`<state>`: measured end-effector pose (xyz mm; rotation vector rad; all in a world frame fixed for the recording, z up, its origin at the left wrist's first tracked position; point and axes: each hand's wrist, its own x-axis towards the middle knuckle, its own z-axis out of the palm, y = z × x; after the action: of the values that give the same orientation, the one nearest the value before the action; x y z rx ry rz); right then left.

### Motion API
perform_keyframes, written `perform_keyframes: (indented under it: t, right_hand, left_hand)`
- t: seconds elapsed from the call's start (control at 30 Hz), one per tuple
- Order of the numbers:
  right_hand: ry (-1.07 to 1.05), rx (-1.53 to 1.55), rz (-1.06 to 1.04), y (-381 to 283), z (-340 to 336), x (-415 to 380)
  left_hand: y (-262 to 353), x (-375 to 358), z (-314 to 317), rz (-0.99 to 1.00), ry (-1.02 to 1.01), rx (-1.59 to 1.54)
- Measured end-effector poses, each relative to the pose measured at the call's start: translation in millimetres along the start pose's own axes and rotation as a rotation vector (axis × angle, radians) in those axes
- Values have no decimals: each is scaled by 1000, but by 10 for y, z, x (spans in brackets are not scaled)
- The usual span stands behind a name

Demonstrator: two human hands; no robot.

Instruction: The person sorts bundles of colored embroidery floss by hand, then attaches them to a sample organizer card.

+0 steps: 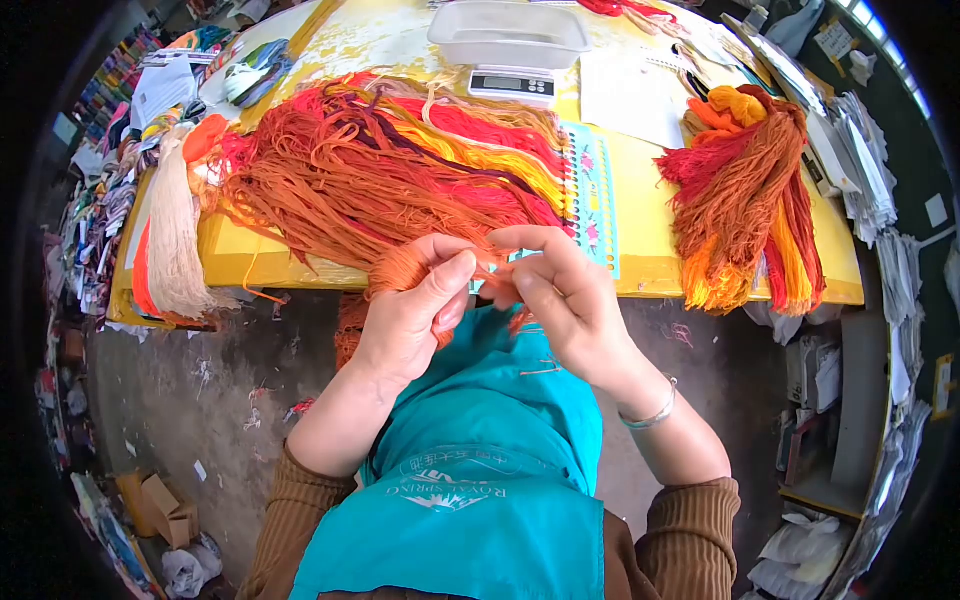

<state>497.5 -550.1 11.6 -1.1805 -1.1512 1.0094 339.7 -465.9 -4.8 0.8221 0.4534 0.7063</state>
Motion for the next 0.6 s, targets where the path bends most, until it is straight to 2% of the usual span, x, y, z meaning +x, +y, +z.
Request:
perform_keyframes:
  t: [0.03, 0.07, 0.1, 0.13, 0.3, 0.4, 0.47, 0.53, 0.57, 0.6]
  right_hand:
    - [-1, 2, -1, 11, 4, 12]
    - [8, -136, -73, 17, 5, 31]
    - [15, -274, -145, 23, 3, 49]
    - [14, -274, -147, 55, -15, 58]
    - [-76, 62, 66, 96, 2, 124]
    - [-127, 155, 190, 127, 96, 190]
    - [-141, 219, 249, 88, 87, 241]
    - [-235, 191, 390, 72, 49, 289]
    - [-222, 237, 301, 114, 104, 308]
    - [-246, 156, 298, 146, 56, 327]
  left_hand:
    - [-5, 3, -30, 6, 17, 70]
    - [-3, 0, -58, 11, 34, 139]
    - [13, -10, -84, 12, 35, 139]
    - [35, -21, -116, 6, 0, 111]
    - [124, -16, -182, -18, -82, 69]
    - [113, 10, -213, -13, -92, 189]
    - [111, -2, -169, 167, -40, 465]
    - [133, 7, -209, 176, -32, 587]
    - [148, 18, -235, 195, -31, 708]
    - [165, 25, -252, 134, -25, 638]
